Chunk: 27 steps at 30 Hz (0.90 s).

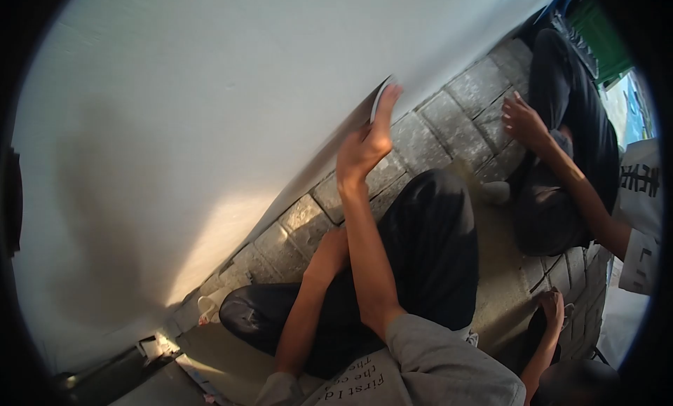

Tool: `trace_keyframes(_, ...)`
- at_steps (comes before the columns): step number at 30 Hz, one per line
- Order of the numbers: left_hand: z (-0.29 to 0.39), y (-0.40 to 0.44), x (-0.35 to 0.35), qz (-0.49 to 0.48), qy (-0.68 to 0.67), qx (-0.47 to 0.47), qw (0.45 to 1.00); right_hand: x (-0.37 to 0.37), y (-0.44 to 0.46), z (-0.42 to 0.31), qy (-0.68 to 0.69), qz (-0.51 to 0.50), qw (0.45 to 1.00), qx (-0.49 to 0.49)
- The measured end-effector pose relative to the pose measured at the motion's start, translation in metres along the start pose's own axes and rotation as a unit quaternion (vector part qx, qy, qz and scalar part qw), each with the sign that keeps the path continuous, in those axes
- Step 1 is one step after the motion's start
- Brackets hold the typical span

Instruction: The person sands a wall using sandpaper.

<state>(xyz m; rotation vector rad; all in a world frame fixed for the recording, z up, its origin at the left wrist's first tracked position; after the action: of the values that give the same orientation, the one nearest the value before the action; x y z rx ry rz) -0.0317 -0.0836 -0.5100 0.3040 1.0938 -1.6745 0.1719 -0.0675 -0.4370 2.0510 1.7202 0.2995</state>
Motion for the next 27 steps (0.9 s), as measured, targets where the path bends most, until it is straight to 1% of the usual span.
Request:
trace_keyframes(1,-0.003,0.001,0.004,0.008,0.017,0.015,1.0,-0.001,0.002,-0.001,0.0,0.007,0.999,0.041)
trace_keyframes(2,-0.002,-0.002,0.004,0.003,0.015,0.008,1.0,0.001,-0.005,-0.005,0.0,0.003,0.999,0.049)
trace_keyframes(4,0.002,-0.005,0.001,0.076,-0.113,0.015,0.991,0.006,-0.021,-0.015,0.094,-0.022,0.984,0.149)
trace_keyframes(5,0.004,-0.006,0.0,0.074,-0.114,0.012,0.991,0.008,-0.033,-0.018,0.093,-0.024,0.984,0.153)
trace_keyframes(7,0.009,-0.007,-0.003,0.105,-0.142,0.027,0.984,0.011,-0.055,-0.021,0.005,-0.023,0.999,-0.026)
trace_keyframes(9,0.011,-0.008,-0.004,0.137,-0.168,0.04,0.975,0.008,-0.052,-0.018,0.014,-0.046,0.998,-0.035)
trace_keyframes(11,0.01,-0.01,-0.004,0.153,-0.181,0.043,0.97,0.009,-0.039,-0.014,-0.071,0.002,0.995,-0.076)
trace_keyframes(13,0.006,-0.009,-0.004,0.07,-0.06,0.009,0.996,0.01,-0.019,-0.006,-0.066,0.015,0.996,-0.056)
trace_keyframes(14,0.002,-0.007,-0.003,0.07,-0.058,0.008,0.996,0.01,-0.009,0.0,-0.063,0.029,0.997,-0.04)
trace_keyframes(16,-0.002,-0.001,0.001,0.008,0.03,0.032,0.999,0.009,0.013,0.013,-0.078,0.047,0.994,-0.052)
trace_keyframes(17,0.0,-0.001,0.0,0.011,0.029,0.035,0.999,0.007,0.02,0.012,-0.094,0.062,0.991,-0.067)
trace_keyframes(18,0.001,-0.003,-0.002,0.027,0.006,0.034,0.999,0.01,0.015,0.007,-0.083,0.062,0.994,-0.036)
trace_keyframes(20,0.002,-0.003,-0.001,0.046,-0.016,0.034,0.998,0.015,-0.009,-0.01,-0.057,0.05,0.995,-0.057)
trace_keyframes(21,-0.002,-0.002,0.003,0.083,-0.073,0.057,0.992,0.016,-0.023,-0.017,-0.032,0.037,0.996,-0.073)
trace_keyframes(22,-0.005,-0.001,0.008,0.12,-0.131,0.079,0.981,0.013,-0.035,-0.024,-0.057,0.016,0.993,-0.101)
trace_keyframes(23,-0.002,-0.003,0.004,0.123,-0.132,0.077,0.981,0.01,-0.038,-0.024,-0.054,0.014,0.993,-0.103)
trace_keyframes(25,0.003,-0.007,-0.003,0.091,-0.168,0.026,0.981,0.006,-0.042,-0.021,-0.036,-0.038,0.993,-0.109)
trace_keyframes(26,0.005,-0.007,-0.006,0.092,-0.167,0.023,0.981,0.007,-0.033,-0.021,-0.028,-0.021,0.994,-0.107)
trace_keyframes(27,0.006,-0.005,-0.008,0.06,-0.089,0.018,0.994,0.007,-0.023,-0.021,-0.026,-0.022,0.994,-0.104)
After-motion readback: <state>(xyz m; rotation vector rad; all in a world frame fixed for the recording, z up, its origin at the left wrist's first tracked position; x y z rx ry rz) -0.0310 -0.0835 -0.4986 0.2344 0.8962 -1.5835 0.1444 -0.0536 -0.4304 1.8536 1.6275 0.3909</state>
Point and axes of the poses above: each hand's wrist, its own y-axis towards the middle knuckle, its own x-axis out of the palm, z = x × y, the point moved 1 cm from there along y, towards the middle knuckle, and after that the axes turned 10 degrees about -z, right-handed, at the moved point
